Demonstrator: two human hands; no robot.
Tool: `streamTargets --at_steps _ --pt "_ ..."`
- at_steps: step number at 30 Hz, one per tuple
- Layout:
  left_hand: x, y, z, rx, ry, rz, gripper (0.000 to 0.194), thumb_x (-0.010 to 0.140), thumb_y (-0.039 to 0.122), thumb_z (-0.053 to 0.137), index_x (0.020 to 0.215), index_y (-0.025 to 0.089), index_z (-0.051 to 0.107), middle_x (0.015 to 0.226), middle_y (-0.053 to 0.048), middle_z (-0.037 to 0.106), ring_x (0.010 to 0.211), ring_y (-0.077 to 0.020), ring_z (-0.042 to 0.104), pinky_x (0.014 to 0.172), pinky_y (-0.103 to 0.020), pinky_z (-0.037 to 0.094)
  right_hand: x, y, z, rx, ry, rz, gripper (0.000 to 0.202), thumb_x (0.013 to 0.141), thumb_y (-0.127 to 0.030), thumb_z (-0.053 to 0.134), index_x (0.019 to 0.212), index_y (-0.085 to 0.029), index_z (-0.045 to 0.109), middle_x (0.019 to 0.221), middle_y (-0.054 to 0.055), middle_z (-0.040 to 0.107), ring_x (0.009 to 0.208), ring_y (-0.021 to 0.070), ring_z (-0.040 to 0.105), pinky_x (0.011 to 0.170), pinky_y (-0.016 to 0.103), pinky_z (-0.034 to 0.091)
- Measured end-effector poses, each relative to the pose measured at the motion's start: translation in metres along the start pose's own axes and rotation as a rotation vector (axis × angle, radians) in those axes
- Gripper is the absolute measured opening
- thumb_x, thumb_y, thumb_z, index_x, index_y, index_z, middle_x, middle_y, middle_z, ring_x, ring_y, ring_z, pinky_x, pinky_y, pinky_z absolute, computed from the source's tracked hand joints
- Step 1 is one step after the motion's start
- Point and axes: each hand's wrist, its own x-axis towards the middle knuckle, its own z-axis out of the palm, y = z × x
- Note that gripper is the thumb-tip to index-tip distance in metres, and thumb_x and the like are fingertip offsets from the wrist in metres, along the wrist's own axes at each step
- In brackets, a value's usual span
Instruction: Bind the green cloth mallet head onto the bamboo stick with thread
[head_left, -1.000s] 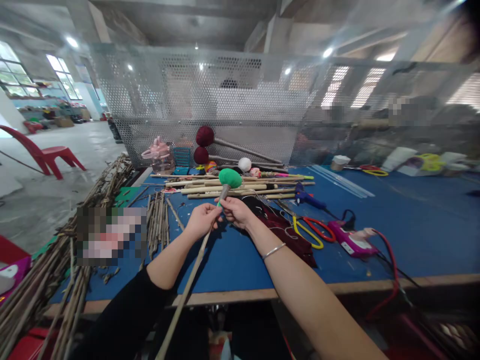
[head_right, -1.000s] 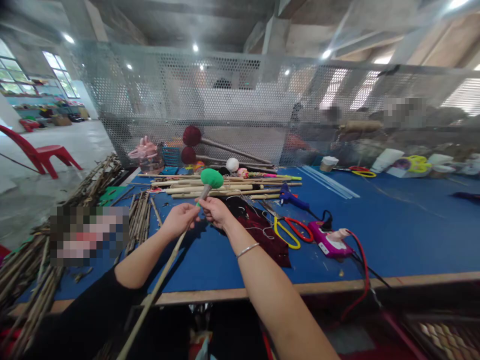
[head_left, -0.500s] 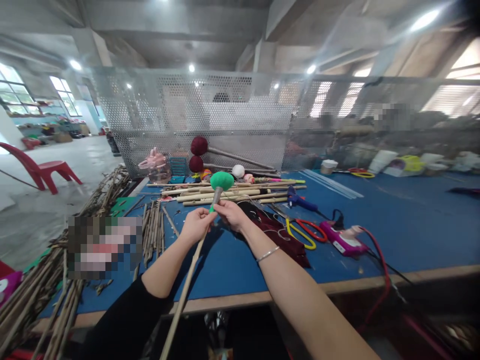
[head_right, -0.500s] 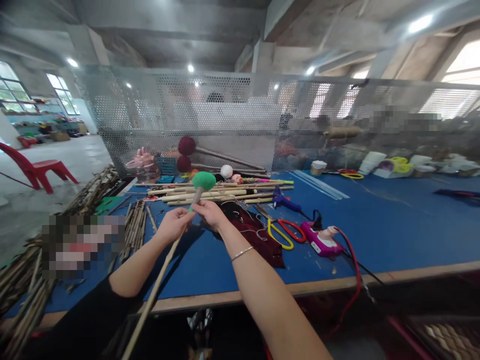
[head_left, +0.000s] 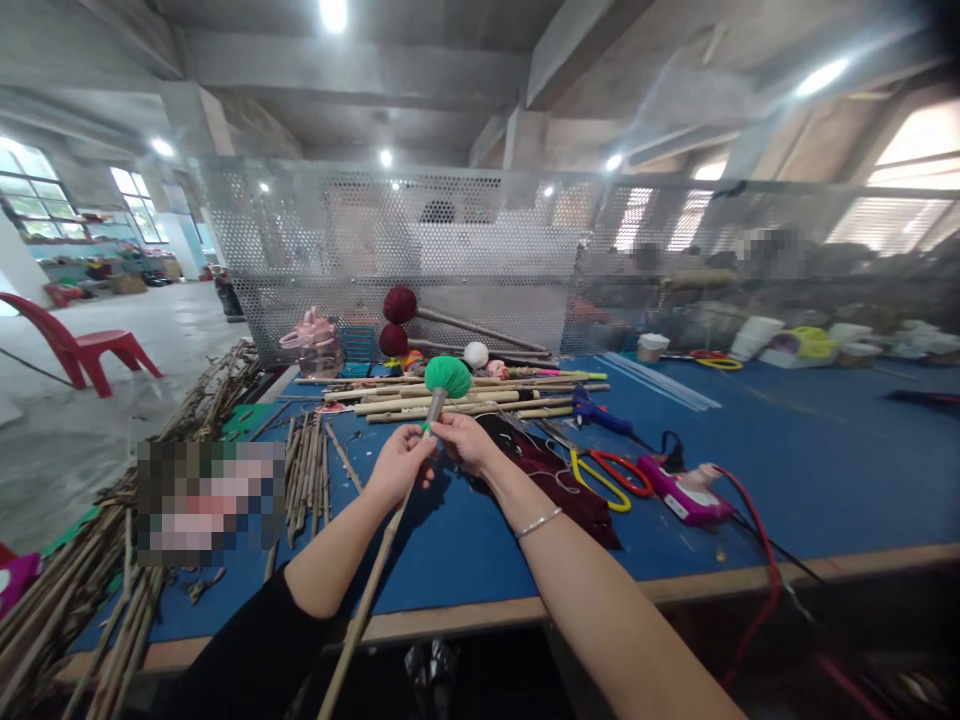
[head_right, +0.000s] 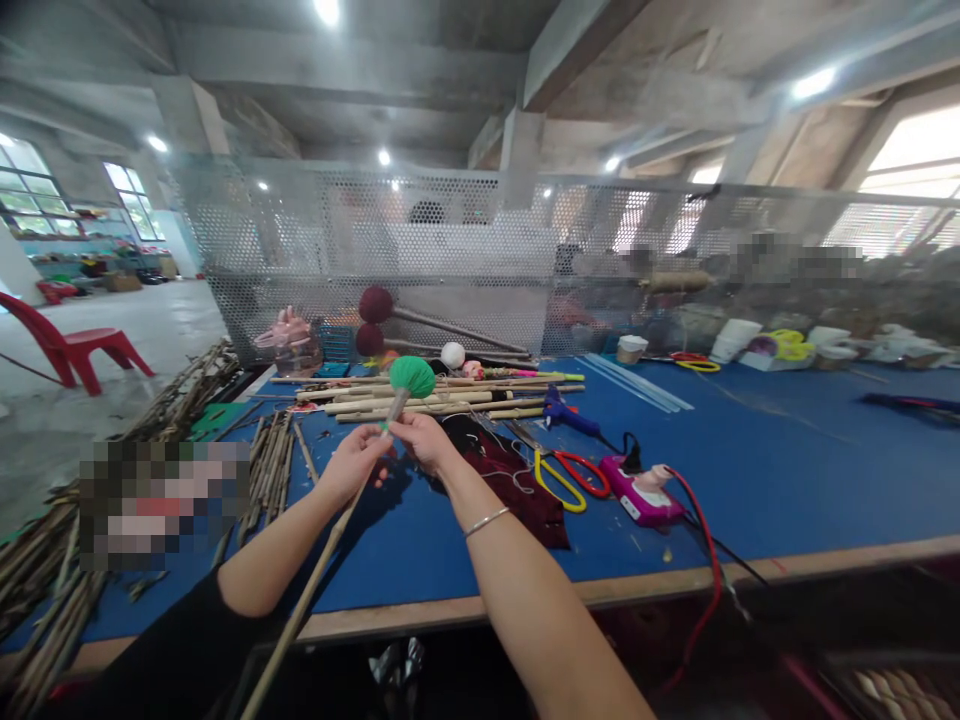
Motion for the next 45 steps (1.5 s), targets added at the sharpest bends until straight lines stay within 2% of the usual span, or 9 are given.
streamTargets --at_steps 4,11,15,21,26,29,33,40,45 --pt "0.002 -0.003 -0.001 0.136 0.125 0.075 0.041 0.062 0.040 0.068 0.087 0.016 0.047 0.056 0.004 0.058 0.034 -0.0057 0.047 0.032 -0.016 0.035 0.002 0.002 0.001 -0.068 0.041 0.005 0.029 0.065 -0.038 0.067 0.066 -0.014 0.051 0.040 -0.009 0.037 0.032 0.0019 0.020 0.033 0.020 0.009" --pt "0.004 0.003 -0.001 -0.067 0.016 0.043 0.035 0.064 0.040 0.065 0.081 0.013 0.051 0.065 -0.002 0.063 0.039 -0.0055 0.051 0.037 -0.017 0.037 -0.001 -0.004 -0.003 0.071 -0.061 0.064 0.031 0.066 -0.040 0.067 0.075 -0.015 0.050 0.042 -0.010 0.037 0.032 0.0021 0.017 0.033 0.019 0.006" --pt "0.004 0.001 -0.001 -0.072 -0.067 -0.068 0.034 0.066 0.045 0.061 0.077 0.015 0.051 0.061 -0.001 0.061 0.036 -0.0060 0.047 0.036 -0.018 0.034 0.000 -0.003 -0.004 0.074 0.014 0.068 0.032 0.064 -0.038 0.070 0.067 -0.017 0.046 0.036 -0.012 0.026 0.029 0.0019 0.013 0.032 0.020 0.004" --pt "0.007 -0.006 0.000 0.419 0.183 0.213 0.033 0.070 0.045 0.057 0.086 0.016 0.053 0.065 0.000 0.059 0.049 -0.0098 0.051 0.047 -0.021 0.037 0.005 -0.001 -0.003 -0.027 0.104 0.115 0.033 0.061 -0.036 0.071 0.060 -0.018 0.043 0.034 -0.011 0.029 0.027 0.0020 0.016 0.031 0.021 0.005" --pt "0.018 0.007 0.004 0.852 0.227 0.376 0.013 0.063 0.027 0.062 0.060 0.017 0.054 0.056 0.000 0.055 0.054 -0.0123 0.051 0.050 -0.022 0.032 0.004 -0.004 -0.004 -0.049 0.128 0.114 0.030 0.061 -0.036 0.070 0.063 -0.016 0.048 0.034 -0.011 0.030 0.027 0.0018 0.017 0.032 0.022 0.004" --pt "0.016 0.011 0.005 0.766 0.210 0.312 0.018 0.066 0.031 0.060 0.057 0.016 0.055 0.053 -0.001 0.056 0.049 -0.0118 0.051 0.047 -0.021 0.032 0.002 -0.006 -0.005 -0.035 0.145 0.088 0.031 0.061 -0.037 0.071 0.064 -0.016 0.048 0.035 -0.011 0.031 0.028 0.0014 0.016 0.032 0.022 0.004" --pt "0.008 0.012 0.004 0.345 0.118 0.076 0.024 0.068 0.039 0.059 0.066 0.015 0.054 0.053 0.000 0.059 0.038 -0.0086 0.048 0.040 -0.020 0.035 0.000 -0.010 -0.005 0.000 0.025 0.064 0.032 0.062 -0.040 0.070 0.068 -0.016 0.049 0.037 -0.011 0.034 0.029 0.0016 0.016 0.032 0.021 0.004" --pt "0.002 0.011 0.003 -0.003 -0.125 -0.006 0.036 0.067 0.047 0.059 0.076 0.013 0.053 0.066 -0.003 0.063 0.038 -0.0050 0.048 0.036 -0.016 0.035 -0.001 -0.010 -0.008 0.079 -0.064 0.027 0.032 0.065 -0.039 0.069 0.076 -0.014 0.052 0.041 -0.010 0.038 0.030 0.0019 0.017 0.032 0.020 0.005" --pt "0.000 0.005 0.005 0.285 0.097 0.109 0.035 0.068 0.046 0.059 0.084 0.015 0.052 0.059 0.003 0.057 0.038 -0.0066 0.047 0.037 -0.018 0.034 0.000 -0.005 -0.005 0.029 0.027 0.058 0.034 0.059 -0.038 0.072 0.066 -0.015 0.048 0.037 -0.011 0.033 0.029 0.0017 0.018 0.032 0.020 0.006"
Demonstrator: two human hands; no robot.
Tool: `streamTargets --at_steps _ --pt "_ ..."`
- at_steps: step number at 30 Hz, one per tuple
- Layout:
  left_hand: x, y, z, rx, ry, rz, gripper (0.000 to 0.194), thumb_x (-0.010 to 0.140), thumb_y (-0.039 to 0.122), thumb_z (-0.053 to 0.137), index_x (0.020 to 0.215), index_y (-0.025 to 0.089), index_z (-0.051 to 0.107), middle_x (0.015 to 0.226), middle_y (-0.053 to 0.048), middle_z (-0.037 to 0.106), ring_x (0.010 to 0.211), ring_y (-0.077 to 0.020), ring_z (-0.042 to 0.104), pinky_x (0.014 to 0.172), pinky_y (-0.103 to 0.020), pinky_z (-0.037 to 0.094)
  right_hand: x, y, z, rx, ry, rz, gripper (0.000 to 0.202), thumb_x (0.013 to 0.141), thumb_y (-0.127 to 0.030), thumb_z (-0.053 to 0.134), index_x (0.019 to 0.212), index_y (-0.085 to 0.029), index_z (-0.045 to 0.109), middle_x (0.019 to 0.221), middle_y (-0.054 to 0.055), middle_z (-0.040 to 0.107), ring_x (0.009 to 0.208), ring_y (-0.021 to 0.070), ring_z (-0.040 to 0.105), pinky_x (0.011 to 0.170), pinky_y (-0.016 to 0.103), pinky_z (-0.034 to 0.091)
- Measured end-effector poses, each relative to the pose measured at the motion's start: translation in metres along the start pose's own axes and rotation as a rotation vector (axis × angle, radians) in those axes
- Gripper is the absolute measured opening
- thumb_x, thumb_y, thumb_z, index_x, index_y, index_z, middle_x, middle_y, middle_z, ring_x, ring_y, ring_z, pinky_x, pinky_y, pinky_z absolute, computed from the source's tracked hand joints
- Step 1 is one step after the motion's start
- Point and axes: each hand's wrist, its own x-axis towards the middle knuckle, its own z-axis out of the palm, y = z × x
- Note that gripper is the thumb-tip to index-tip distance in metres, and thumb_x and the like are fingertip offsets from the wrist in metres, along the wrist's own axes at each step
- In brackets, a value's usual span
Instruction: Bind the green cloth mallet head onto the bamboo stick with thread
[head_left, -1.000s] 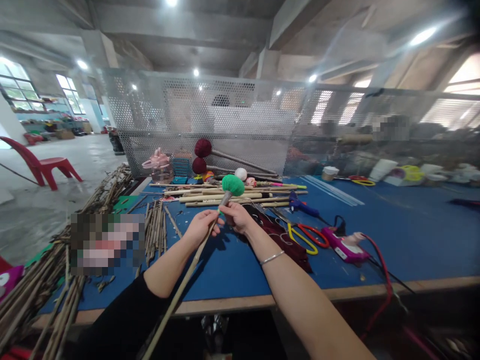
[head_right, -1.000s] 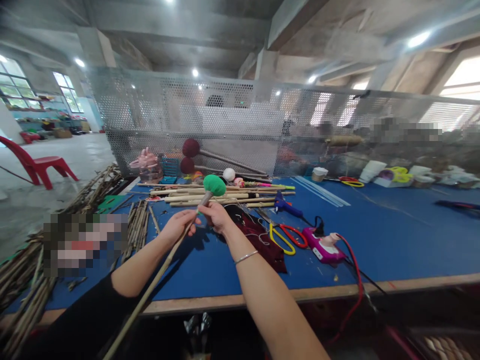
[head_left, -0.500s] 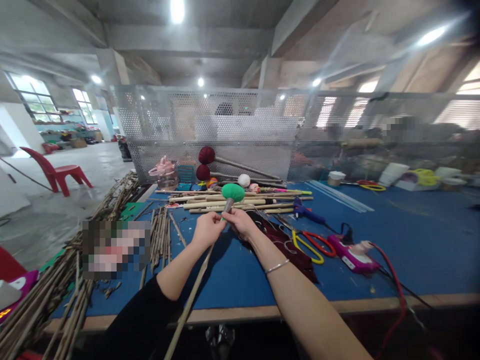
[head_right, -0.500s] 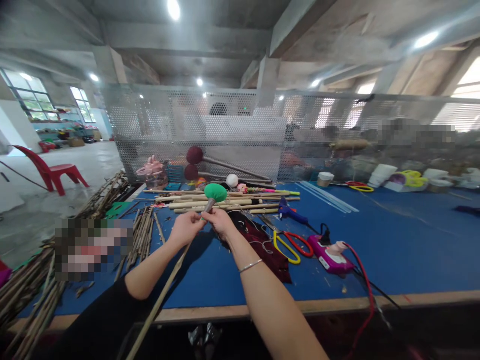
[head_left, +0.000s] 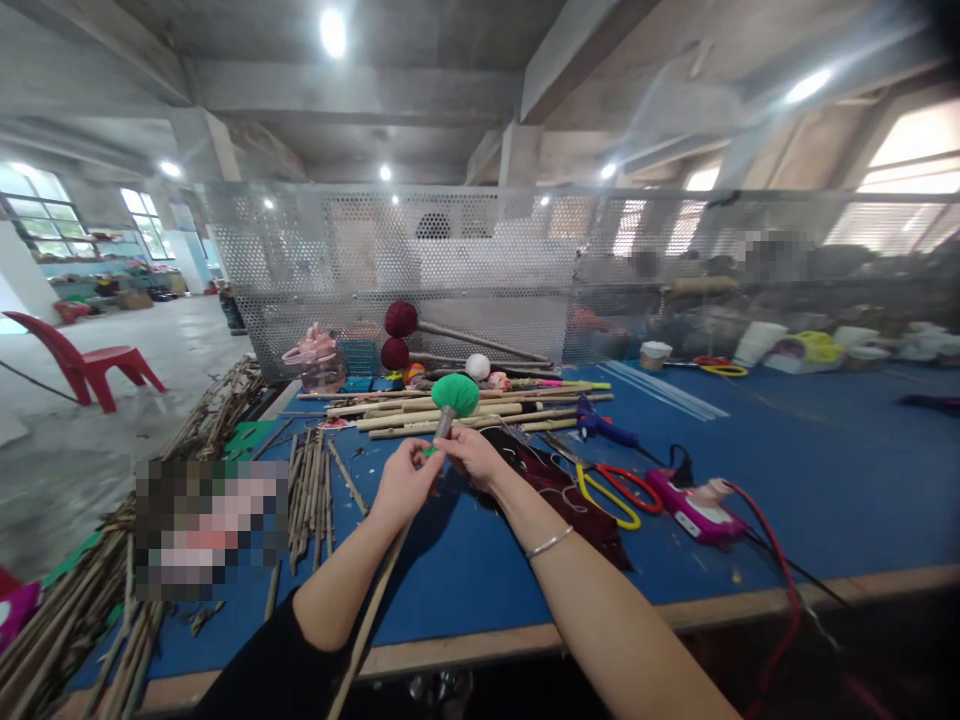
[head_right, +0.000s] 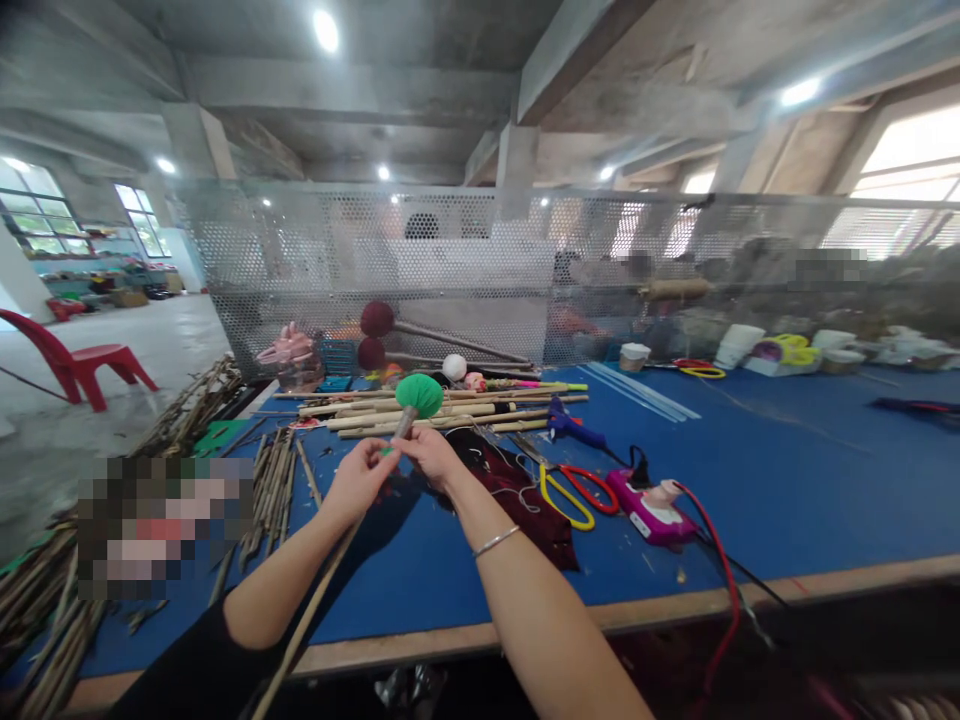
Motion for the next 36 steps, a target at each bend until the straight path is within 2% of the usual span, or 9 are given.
streamTargets --at_steps 2,4,7,13,19,21,25,27,36 --pt "0.001 -0.002 -0.001 0.143 0.114 0.117 0.031 0.064 0.040 0.064 0.080 0.016 0.054 0.054 0.005 0.054 0.041 -0.0063 0.047 0.041 -0.018 0.034 0.001 0.001 0.003 -0.011 0.018 0.010 0.035 0.058 -0.039 0.072 0.066 -0.015 0.048 0.037 -0.011 0.034 0.029 0.0017 0.019 0.033 0.020 0.008" --pt "0.002 -0.004 -0.002 0.216 0.126 0.139 0.025 0.064 0.037 0.064 0.073 0.015 0.055 0.050 0.005 0.051 0.042 -0.0066 0.046 0.042 -0.018 0.034 0.002 0.001 0.005 -0.027 0.033 0.003 0.035 0.059 -0.039 0.072 0.067 -0.014 0.049 0.039 -0.010 0.038 0.030 0.0015 0.021 0.034 0.020 0.009" --pt "0.004 -0.003 -0.004 0.165 0.064 0.037 0.024 0.068 0.038 0.060 0.070 0.015 0.054 0.050 0.003 0.054 0.039 -0.0078 0.048 0.039 -0.018 0.033 0.002 0.000 0.006 -0.046 0.051 -0.003 0.035 0.060 -0.039 0.072 0.067 -0.014 0.048 0.040 -0.009 0.040 0.031 0.0010 0.020 0.035 0.020 0.010" --pt "0.005 0.002 -0.002 -0.187 -0.005 -0.096 0.027 0.069 0.040 0.058 0.074 0.014 0.049 0.060 -0.001 0.061 0.037 -0.0061 0.048 0.036 -0.017 0.035 0.002 -0.001 0.001 -0.020 0.012 0.007 0.032 0.066 -0.042 0.067 0.071 -0.015 0.050 0.037 -0.012 0.030 0.030 0.0019 0.015 0.032 0.020 0.005" --pt "0.004 -0.001 -0.003 -0.299 -0.221 -0.208 0.033 0.069 0.045 0.056 0.074 0.013 0.050 0.065 -0.003 0.063 0.038 -0.0055 0.048 0.035 -0.016 0.034 -0.001 -0.002 -0.003 0.034 -0.015 0.051 0.034 0.061 -0.038 0.071 0.068 -0.016 0.046 0.036 -0.012 0.028 0.030 0.0018 0.014 0.032 0.020 0.004" --pt "0.005 -0.006 -0.003 -0.173 -0.174 -0.177 0.034 0.070 0.047 0.055 0.079 0.015 0.050 0.063 -0.001 0.061 0.039 -0.0066 0.049 0.035 -0.017 0.033 0.000 0.000 -0.003 0.000 0.028 0.064 0.035 0.060 -0.038 0.071 0.065 -0.017 0.044 0.035 -0.012 0.028 0.028 0.0019 0.015 0.032 0.020 0.004" --pt "0.007 -0.015 -0.003 0.133 0.073 0.067 0.029 0.065 0.042 0.063 0.074 0.016 0.054 0.051 0.005 0.052 0.040 -0.0055 0.045 0.039 -0.016 0.032 0.001 0.002 -0.001 -0.052 0.069 0.074 0.036 0.059 -0.039 0.071 0.063 -0.017 0.043 0.035 -0.012 0.030 0.028 0.0020 0.018 0.032 0.020 0.005" --pt "0.008 -0.017 -0.004 0.188 0.085 0.071 0.025 0.065 0.039 0.063 0.067 0.016 0.053 0.048 0.005 0.050 0.039 -0.0057 0.044 0.039 -0.017 0.031 0.000 0.002 0.001 -0.079 0.079 0.064 0.036 0.060 -0.039 0.071 0.064 -0.017 0.043 0.035 -0.012 0.029 0.029 0.0019 0.017 0.032 0.020 0.005" --pt "0.006 -0.001 -0.001 -0.317 -0.115 -0.165 0.030 0.069 0.043 0.058 0.069 0.014 0.050 0.057 -0.001 0.060 0.036 -0.0049 0.045 0.035 -0.017 0.033 0.000 -0.004 0.001 0.064 -0.053 0.021 0.037 0.062 -0.043 0.069 0.075 -0.015 0.049 0.039 -0.012 0.031 0.031 0.0019 0.016 0.032 0.019 0.006"
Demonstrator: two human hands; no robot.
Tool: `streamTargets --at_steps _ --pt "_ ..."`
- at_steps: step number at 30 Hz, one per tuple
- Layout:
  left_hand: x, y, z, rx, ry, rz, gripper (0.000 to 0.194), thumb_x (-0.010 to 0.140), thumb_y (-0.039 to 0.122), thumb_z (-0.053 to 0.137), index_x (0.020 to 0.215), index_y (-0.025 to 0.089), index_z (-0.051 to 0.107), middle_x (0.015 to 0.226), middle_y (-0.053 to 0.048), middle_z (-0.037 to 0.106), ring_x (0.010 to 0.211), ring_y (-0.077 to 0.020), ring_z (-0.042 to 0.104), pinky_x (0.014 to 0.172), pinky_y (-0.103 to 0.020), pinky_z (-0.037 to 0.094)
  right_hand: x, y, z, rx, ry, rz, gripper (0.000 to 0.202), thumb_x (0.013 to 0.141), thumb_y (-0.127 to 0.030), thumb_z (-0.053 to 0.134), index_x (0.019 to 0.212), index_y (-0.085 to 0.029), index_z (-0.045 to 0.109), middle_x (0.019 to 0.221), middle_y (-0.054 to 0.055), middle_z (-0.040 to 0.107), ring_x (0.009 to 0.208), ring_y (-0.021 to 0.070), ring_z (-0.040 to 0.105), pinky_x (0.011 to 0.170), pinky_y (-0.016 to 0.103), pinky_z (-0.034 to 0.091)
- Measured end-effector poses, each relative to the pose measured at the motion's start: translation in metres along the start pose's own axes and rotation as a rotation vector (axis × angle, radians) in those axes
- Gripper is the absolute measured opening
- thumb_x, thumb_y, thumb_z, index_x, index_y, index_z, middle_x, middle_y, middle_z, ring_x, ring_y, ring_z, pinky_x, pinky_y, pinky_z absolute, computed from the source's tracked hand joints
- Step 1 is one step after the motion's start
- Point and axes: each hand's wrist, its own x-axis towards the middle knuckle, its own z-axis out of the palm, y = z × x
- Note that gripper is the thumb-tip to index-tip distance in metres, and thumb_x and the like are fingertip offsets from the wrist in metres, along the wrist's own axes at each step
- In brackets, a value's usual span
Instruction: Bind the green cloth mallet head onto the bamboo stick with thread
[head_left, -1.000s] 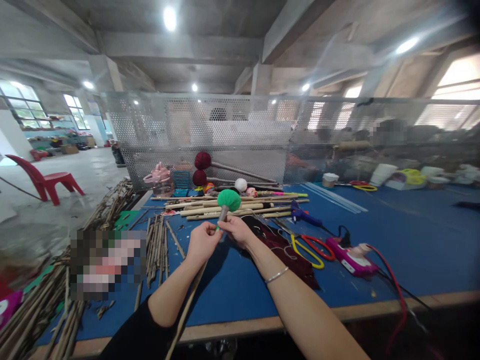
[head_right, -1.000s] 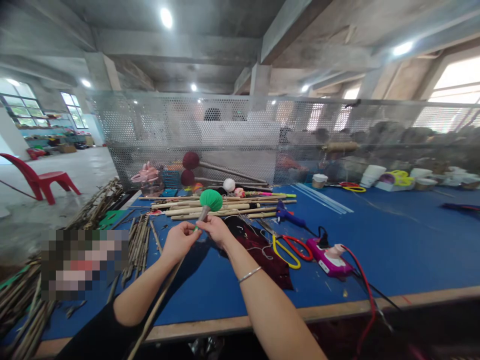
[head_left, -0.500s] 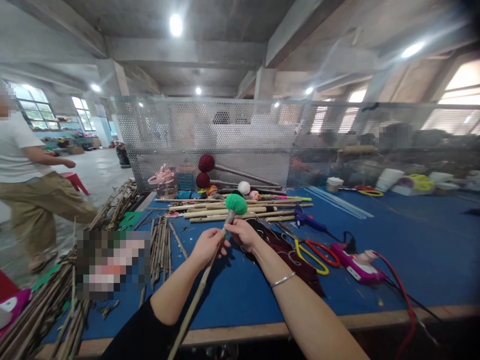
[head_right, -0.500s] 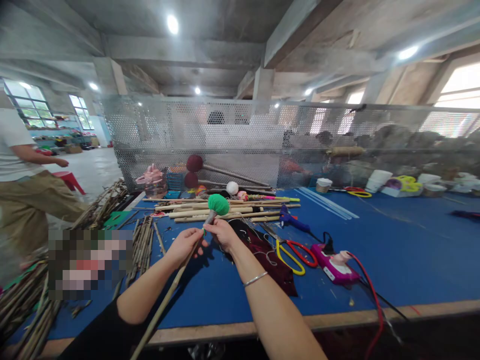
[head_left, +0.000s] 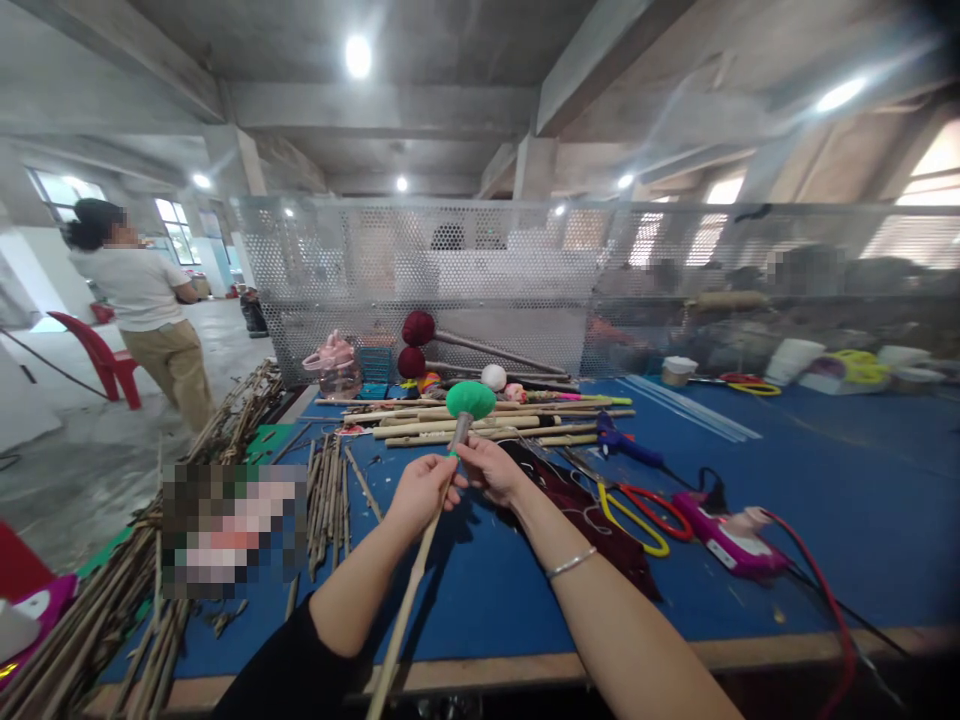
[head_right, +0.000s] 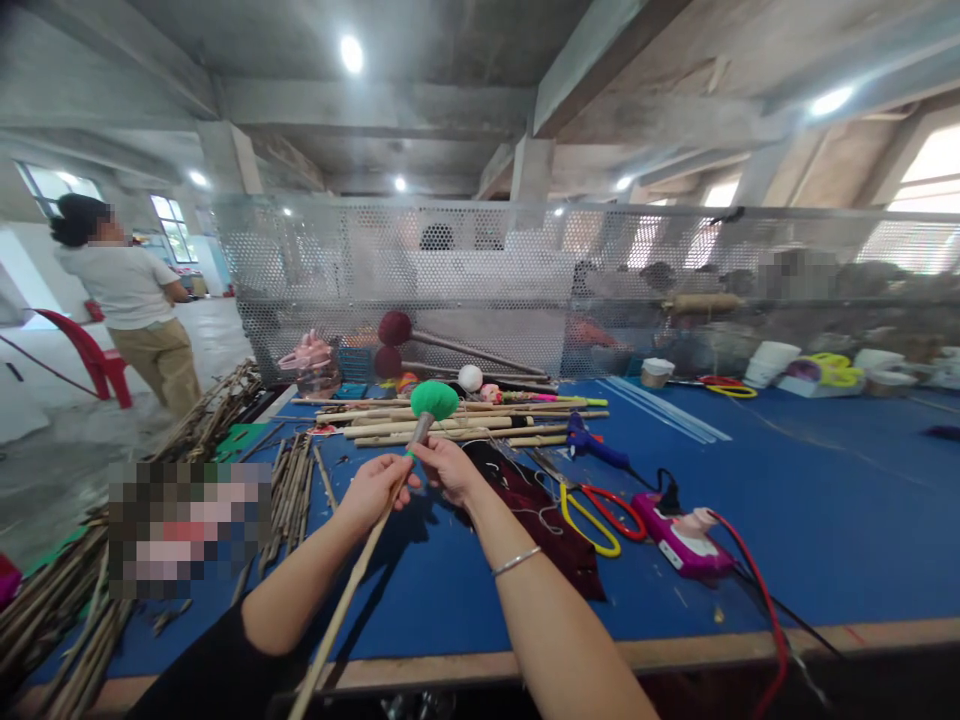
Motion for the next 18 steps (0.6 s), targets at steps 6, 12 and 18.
streamTargets --at_steps 6,12,18 --pt "0.001 -0.006 -0.004 0.230 0.090 -0.051 0.032 0.067 0.043 0.059 0.080 0.015 0.053 0.062 0.000 0.059 0.040 -0.0068 0.047 0.037 -0.018 0.032 0.005 0.009 -0.004 -0.096 0.102 0.056 0.039 0.058 -0.040 0.073 0.066 -0.017 0.042 0.037 -0.012 0.031 0.029 0.0015 0.018 0.032 0.020 0.005" --pt "0.003 -0.011 -0.007 0.523 0.205 0.201 0.020 0.064 0.034 0.062 0.064 0.016 0.053 0.046 0.005 0.051 0.039 -0.0075 0.046 0.039 -0.018 0.031 0.003 0.007 -0.002 -0.149 0.120 0.057 0.038 0.060 -0.043 0.070 0.068 -0.017 0.043 0.037 -0.013 0.030 0.028 0.0016 0.017 0.030 0.019 0.006" --pt "-0.005 0.004 0.000 0.245 0.152 0.116 0.026 0.067 0.040 0.060 0.070 0.016 0.052 0.053 0.002 0.059 0.036 -0.0077 0.049 0.037 -0.018 0.035 -0.001 -0.003 -0.007 -0.043 0.011 -0.021 0.032 0.063 -0.038 0.070 0.074 -0.016 0.050 0.037 -0.013 0.028 0.030 0.0018 0.014 0.030 0.018 0.008"
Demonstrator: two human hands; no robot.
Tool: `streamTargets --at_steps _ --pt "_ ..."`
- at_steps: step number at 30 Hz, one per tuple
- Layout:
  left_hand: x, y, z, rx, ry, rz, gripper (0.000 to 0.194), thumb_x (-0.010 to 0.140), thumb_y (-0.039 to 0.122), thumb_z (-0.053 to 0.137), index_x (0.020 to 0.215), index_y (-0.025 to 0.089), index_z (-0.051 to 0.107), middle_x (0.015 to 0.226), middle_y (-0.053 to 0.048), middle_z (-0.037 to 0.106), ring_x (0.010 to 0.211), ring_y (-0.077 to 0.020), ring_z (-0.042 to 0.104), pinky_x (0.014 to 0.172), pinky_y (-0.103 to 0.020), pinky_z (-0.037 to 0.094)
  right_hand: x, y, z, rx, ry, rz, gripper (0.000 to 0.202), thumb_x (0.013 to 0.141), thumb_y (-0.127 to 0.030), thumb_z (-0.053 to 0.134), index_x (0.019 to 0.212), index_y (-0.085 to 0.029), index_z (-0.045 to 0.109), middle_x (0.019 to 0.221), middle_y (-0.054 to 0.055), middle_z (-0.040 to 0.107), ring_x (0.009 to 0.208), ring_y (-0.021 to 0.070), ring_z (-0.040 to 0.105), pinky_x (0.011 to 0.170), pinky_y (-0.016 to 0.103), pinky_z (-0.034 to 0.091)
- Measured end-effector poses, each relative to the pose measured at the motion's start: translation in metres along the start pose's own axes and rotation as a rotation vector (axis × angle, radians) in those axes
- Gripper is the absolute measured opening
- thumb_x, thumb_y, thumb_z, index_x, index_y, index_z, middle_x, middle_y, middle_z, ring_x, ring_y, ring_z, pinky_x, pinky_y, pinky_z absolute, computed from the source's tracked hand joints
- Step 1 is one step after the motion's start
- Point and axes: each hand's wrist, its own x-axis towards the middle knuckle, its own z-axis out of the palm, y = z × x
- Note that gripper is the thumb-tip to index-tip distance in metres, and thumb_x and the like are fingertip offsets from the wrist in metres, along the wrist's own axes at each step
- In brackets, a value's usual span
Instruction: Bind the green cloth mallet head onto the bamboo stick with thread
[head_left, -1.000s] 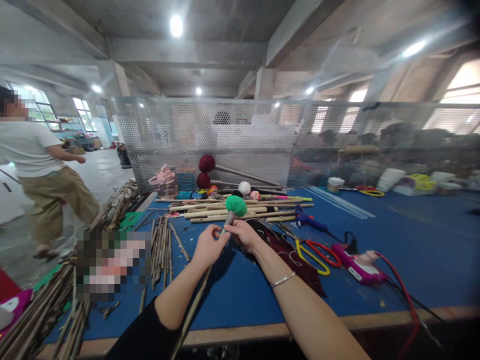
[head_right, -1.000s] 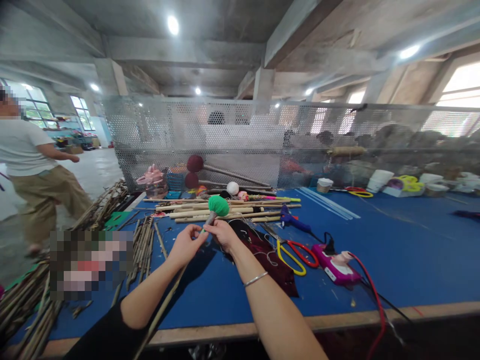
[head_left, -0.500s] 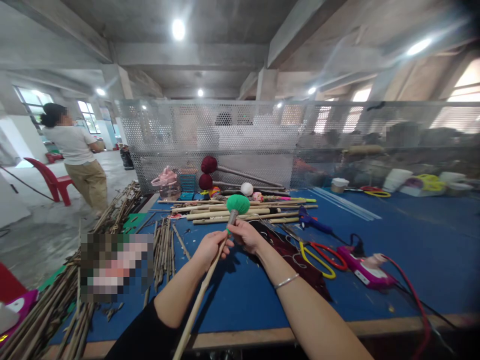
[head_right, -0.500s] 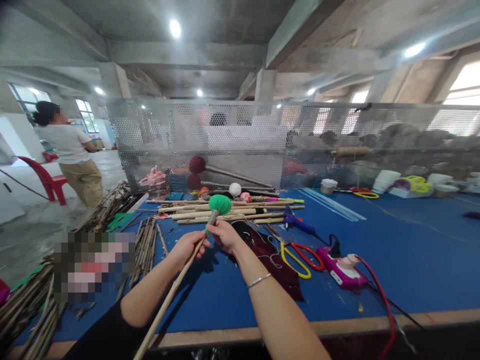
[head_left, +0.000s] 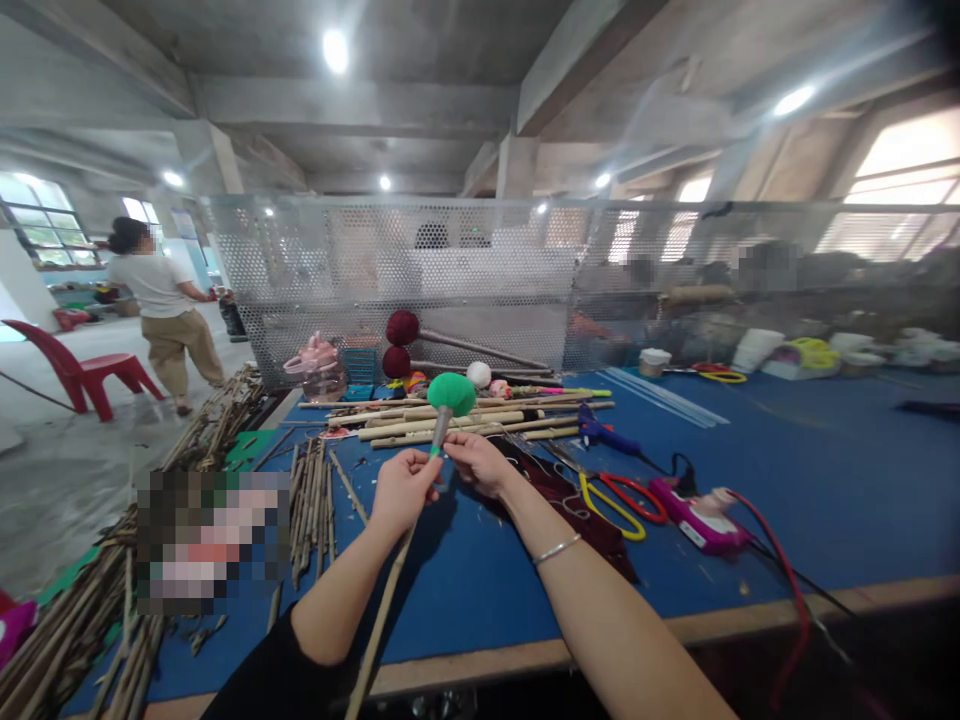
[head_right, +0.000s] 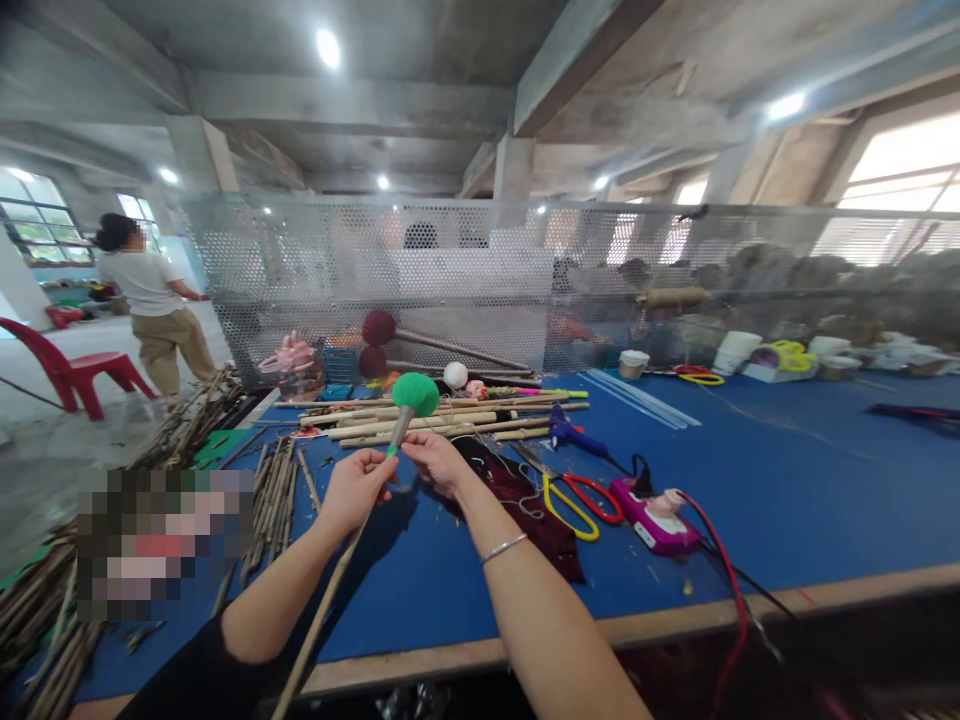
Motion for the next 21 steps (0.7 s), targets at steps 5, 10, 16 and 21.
streamTargets --at_steps 5,10,16,21 --pt "-0.005 0.004 0.004 -0.143 -0.061 0.023 0.032 0.067 0.044 0.061 0.072 0.015 0.051 0.055 0.001 0.061 0.038 -0.0071 0.051 0.038 -0.017 0.037 -0.002 -0.002 -0.001 0.102 -0.056 -0.016 0.030 0.065 -0.035 0.069 0.081 -0.015 0.053 0.038 -0.013 0.027 0.031 0.0020 0.011 0.030 0.017 0.006" --pt "-0.001 -0.001 0.003 -0.197 -0.191 -0.051 0.034 0.068 0.047 0.057 0.073 0.014 0.050 0.051 0.001 0.058 0.035 -0.0078 0.048 0.036 -0.018 0.034 -0.003 0.001 -0.002 0.122 -0.094 0.036 0.031 0.066 -0.036 0.069 0.080 -0.014 0.053 0.040 -0.012 0.028 0.033 0.0015 0.011 0.032 0.017 0.005" --pt "-0.001 -0.004 0.001 0.132 0.052 0.089 0.028 0.064 0.041 0.063 0.069 0.015 0.054 0.046 0.006 0.050 0.037 -0.0056 0.042 0.038 -0.017 0.030 0.002 0.009 -0.003 -0.016 0.036 0.024 0.028 0.065 -0.035 0.068 0.069 -0.016 0.049 0.037 -0.012 0.028 0.029 0.0022 0.016 0.030 0.019 0.007" --pt "-0.001 -0.002 0.000 0.107 0.050 0.048 0.027 0.065 0.040 0.062 0.066 0.016 0.053 0.045 0.004 0.052 0.033 -0.0063 0.042 0.035 -0.018 0.028 0.002 0.007 0.002 0.023 0.031 0.011 0.028 0.066 -0.036 0.067 0.077 -0.015 0.052 0.039 -0.012 0.029 0.030 0.0017 0.015 0.031 0.018 0.006"
